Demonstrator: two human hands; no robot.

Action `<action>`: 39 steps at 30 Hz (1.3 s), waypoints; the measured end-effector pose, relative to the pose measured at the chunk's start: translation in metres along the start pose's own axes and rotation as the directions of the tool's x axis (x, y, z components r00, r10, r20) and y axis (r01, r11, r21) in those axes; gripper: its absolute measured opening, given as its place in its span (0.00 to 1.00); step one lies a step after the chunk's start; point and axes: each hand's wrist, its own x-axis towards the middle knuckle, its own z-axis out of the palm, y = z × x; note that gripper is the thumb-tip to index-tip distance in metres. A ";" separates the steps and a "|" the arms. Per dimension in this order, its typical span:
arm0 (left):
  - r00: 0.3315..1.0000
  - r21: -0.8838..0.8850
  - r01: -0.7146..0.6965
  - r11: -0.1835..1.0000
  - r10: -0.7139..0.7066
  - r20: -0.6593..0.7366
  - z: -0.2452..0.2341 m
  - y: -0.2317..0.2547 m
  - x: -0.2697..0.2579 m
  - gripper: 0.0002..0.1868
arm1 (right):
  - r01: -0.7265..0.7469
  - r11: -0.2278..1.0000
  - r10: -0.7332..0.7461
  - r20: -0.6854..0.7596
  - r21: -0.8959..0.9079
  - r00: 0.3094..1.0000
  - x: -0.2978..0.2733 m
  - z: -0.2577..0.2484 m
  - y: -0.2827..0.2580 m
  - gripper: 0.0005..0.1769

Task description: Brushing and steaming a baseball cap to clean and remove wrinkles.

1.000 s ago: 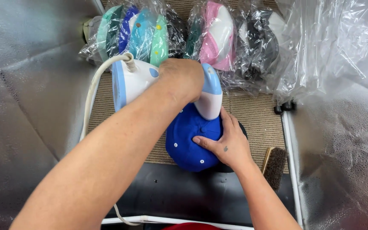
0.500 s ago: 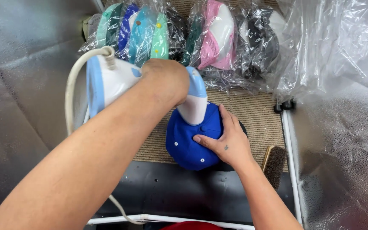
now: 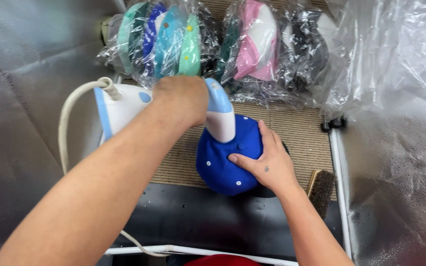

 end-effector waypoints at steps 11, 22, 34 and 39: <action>0.997 -0.146 0.028 0.989 -0.019 0.068 0.002 -0.014 -0.022 0.20 | 0.022 1.000 -0.022 0.001 -0.012 1.000 0.000 0.001 0.003 0.69; 0.990 -0.167 0.038 0.985 -0.014 0.143 0.002 -0.021 -0.015 0.27 | 0.010 1.000 -0.010 0.016 -0.004 1.000 -0.005 -0.001 -0.006 0.69; 0.994 -0.154 -0.091 0.984 0.081 -0.069 -0.002 -0.006 -0.011 0.17 | 0.022 1.000 -0.022 -0.027 -0.005 0.999 -0.007 0.001 -0.006 0.70; 0.990 -0.096 -0.124 0.988 0.117 -0.082 -0.011 0.004 -0.014 0.11 | -0.002 1.000 0.003 -0.027 0.016 1.000 -0.001 0.002 -0.004 0.71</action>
